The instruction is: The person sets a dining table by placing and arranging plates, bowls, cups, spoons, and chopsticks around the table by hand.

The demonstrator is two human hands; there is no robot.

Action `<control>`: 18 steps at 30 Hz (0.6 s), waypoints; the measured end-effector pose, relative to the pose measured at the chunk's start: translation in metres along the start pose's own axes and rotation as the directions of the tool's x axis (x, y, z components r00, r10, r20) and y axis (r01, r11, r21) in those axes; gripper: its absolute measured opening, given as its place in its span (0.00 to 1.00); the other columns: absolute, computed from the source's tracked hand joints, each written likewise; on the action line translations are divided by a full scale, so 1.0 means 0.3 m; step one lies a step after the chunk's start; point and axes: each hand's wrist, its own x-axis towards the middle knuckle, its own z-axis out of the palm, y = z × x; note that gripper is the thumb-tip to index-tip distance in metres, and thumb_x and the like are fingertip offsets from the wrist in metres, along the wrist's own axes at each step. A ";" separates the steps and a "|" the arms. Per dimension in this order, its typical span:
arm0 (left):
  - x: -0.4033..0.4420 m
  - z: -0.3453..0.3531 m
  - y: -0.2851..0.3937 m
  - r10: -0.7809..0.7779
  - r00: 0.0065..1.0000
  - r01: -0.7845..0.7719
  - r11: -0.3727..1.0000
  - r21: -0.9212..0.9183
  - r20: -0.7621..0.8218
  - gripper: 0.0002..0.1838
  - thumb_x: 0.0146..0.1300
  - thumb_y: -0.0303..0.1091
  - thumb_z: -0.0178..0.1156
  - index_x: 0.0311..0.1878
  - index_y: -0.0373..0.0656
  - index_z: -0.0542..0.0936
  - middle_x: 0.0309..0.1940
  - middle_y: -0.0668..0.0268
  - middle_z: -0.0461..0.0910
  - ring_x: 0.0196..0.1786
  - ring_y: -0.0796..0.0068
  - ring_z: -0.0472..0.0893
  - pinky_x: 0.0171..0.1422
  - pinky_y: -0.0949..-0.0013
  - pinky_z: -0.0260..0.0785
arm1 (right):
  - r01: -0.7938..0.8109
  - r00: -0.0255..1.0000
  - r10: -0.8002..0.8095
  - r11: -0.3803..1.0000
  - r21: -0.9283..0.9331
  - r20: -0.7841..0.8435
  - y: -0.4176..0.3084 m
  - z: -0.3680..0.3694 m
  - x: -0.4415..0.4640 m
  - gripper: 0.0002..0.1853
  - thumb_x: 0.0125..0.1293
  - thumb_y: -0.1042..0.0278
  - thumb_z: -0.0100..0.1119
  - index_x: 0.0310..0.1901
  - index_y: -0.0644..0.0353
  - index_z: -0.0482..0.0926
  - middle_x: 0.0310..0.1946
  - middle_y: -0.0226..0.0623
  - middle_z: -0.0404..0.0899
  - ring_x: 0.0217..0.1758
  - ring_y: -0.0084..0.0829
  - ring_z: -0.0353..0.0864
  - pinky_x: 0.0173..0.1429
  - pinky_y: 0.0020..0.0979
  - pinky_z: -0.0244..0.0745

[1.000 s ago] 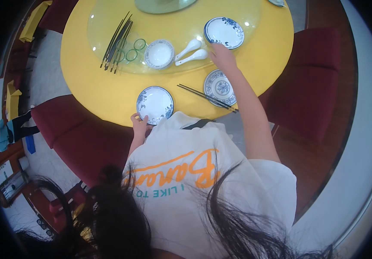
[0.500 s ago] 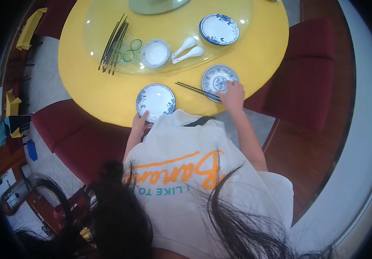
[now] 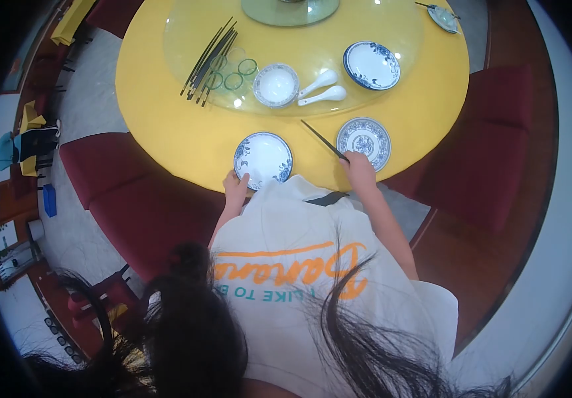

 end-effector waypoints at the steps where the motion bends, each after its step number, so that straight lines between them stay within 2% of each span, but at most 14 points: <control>1: -0.003 0.005 0.010 0.191 0.973 -0.162 0.964 0.211 -0.127 0.27 0.57 0.39 0.57 0.55 0.32 0.63 0.42 0.51 0.74 0.44 0.66 0.75 0.48 0.67 0.67 | -0.021 1.000 0.022 0.996 0.087 -0.012 -0.029 -0.005 0.008 0.11 0.56 0.63 0.57 0.35 0.62 0.77 0.29 0.43 0.77 0.35 0.41 0.76 0.37 0.36 0.70; 2: -0.005 0.009 0.018 0.391 0.897 -0.276 0.861 0.427 -0.208 0.28 0.57 0.39 0.58 0.55 0.32 0.63 0.44 0.50 0.74 0.48 0.65 0.74 0.52 0.66 0.65 | -0.042 0.999 0.046 0.984 0.172 -0.021 -0.063 -0.011 0.014 0.11 0.56 0.64 0.56 0.36 0.63 0.77 0.30 0.43 0.77 0.34 0.42 0.76 0.37 0.36 0.70; 3: 0.009 0.011 0.040 0.395 0.904 -0.349 0.904 0.247 -0.167 0.26 0.58 0.39 0.57 0.54 0.32 0.65 0.44 0.50 0.74 0.47 0.65 0.74 0.52 0.66 0.65 | -0.032 0.999 0.029 0.973 0.228 0.017 -0.111 -0.024 0.023 0.12 0.56 0.64 0.56 0.36 0.64 0.77 0.30 0.43 0.77 0.32 0.41 0.76 0.36 0.35 0.70; 5: 0.059 0.000 0.121 0.421 0.903 -0.430 0.892 -0.141 -0.087 0.22 0.60 0.40 0.54 0.51 0.31 0.69 0.43 0.50 0.75 0.47 0.65 0.74 0.51 0.66 0.66 | -0.018 0.995 -0.015 0.941 0.338 0.094 -0.231 -0.049 0.050 0.12 0.57 0.64 0.56 0.37 0.65 0.77 0.31 0.43 0.78 0.30 0.39 0.76 0.35 0.32 0.70; 6: 0.069 -0.010 0.186 0.376 0.926 -0.353 0.891 -0.286 0.027 0.20 0.62 0.39 0.52 0.49 0.31 0.70 0.42 0.52 0.75 0.46 0.66 0.74 0.50 0.66 0.67 | 0.014 0.988 -0.073 0.918 0.397 0.134 -0.287 -0.051 0.076 0.12 0.57 0.64 0.57 0.38 0.65 0.76 0.30 0.43 0.78 0.28 0.38 0.76 0.34 0.32 0.70; 8: 0.050 -0.018 0.329 0.340 0.910 -0.169 0.825 -0.540 0.236 0.16 0.65 0.38 0.48 0.45 0.31 0.73 0.40 0.55 0.76 0.45 0.69 0.75 0.49 0.68 0.67 | 0.097 0.963 -0.210 0.854 0.511 0.167 -0.385 -0.039 0.100 0.13 0.56 0.65 0.57 0.38 0.65 0.76 0.29 0.43 0.77 0.26 0.36 0.74 0.33 0.30 0.69; 11: 0.028 -0.055 0.457 0.246 0.849 0.265 0.568 -0.779 0.468 0.16 0.68 0.38 0.42 0.42 0.33 0.73 0.36 0.60 0.77 0.42 0.74 0.75 0.47 0.73 0.67 | 0.102 0.944 -0.265 0.800 0.591 0.196 -0.490 -0.028 0.131 0.13 0.56 0.65 0.58 0.39 0.65 0.76 0.30 0.42 0.77 0.25 0.33 0.73 0.33 0.29 0.69; 14: 0.066 -0.061 0.449 0.388 0.852 0.091 0.552 -0.829 0.351 0.17 0.69 0.39 0.40 0.42 0.34 0.73 0.35 0.64 0.76 0.40 0.77 0.76 0.47 0.74 0.68 | 0.192 0.941 -0.320 0.772 0.607 0.110 -0.542 -0.052 0.132 0.14 0.56 0.65 0.57 0.42 0.63 0.76 0.32 0.41 0.77 0.27 0.32 0.74 0.35 0.30 0.70; 15: 0.074 -0.073 0.464 0.405 0.874 0.008 0.543 -0.839 0.270 0.18 0.69 0.41 0.40 0.40 0.35 0.72 0.33 0.62 0.76 0.39 0.76 0.76 0.45 0.73 0.69 | 0.212 0.936 -0.335 0.784 0.583 0.110 -0.545 -0.061 0.130 0.14 0.56 0.64 0.57 0.43 0.62 0.76 0.34 0.41 0.77 0.29 0.33 0.74 0.36 0.30 0.70; 17: 0.125 -0.106 0.486 0.303 0.930 0.038 0.484 -0.874 0.208 0.17 0.69 0.41 0.40 0.38 0.37 0.71 0.31 0.63 0.76 0.36 0.75 0.76 0.43 0.72 0.69 | 0.255 0.924 -0.366 0.805 0.536 0.110 -0.535 -0.081 0.126 0.15 0.57 0.64 0.56 0.44 0.61 0.76 0.37 0.41 0.77 0.33 0.33 0.76 0.39 0.30 0.70; 18: 0.169 -0.126 0.491 0.250 0.952 0.049 0.451 -0.891 0.179 0.16 0.69 0.41 0.40 0.37 0.37 0.71 0.30 0.63 0.76 0.34 0.75 0.77 0.42 0.72 0.69 | 0.224 0.944 -0.316 0.818 0.530 0.090 -0.516 -0.088 0.123 0.16 0.57 0.63 0.56 0.45 0.61 0.75 0.38 0.41 0.77 0.35 0.34 0.76 0.41 0.30 0.70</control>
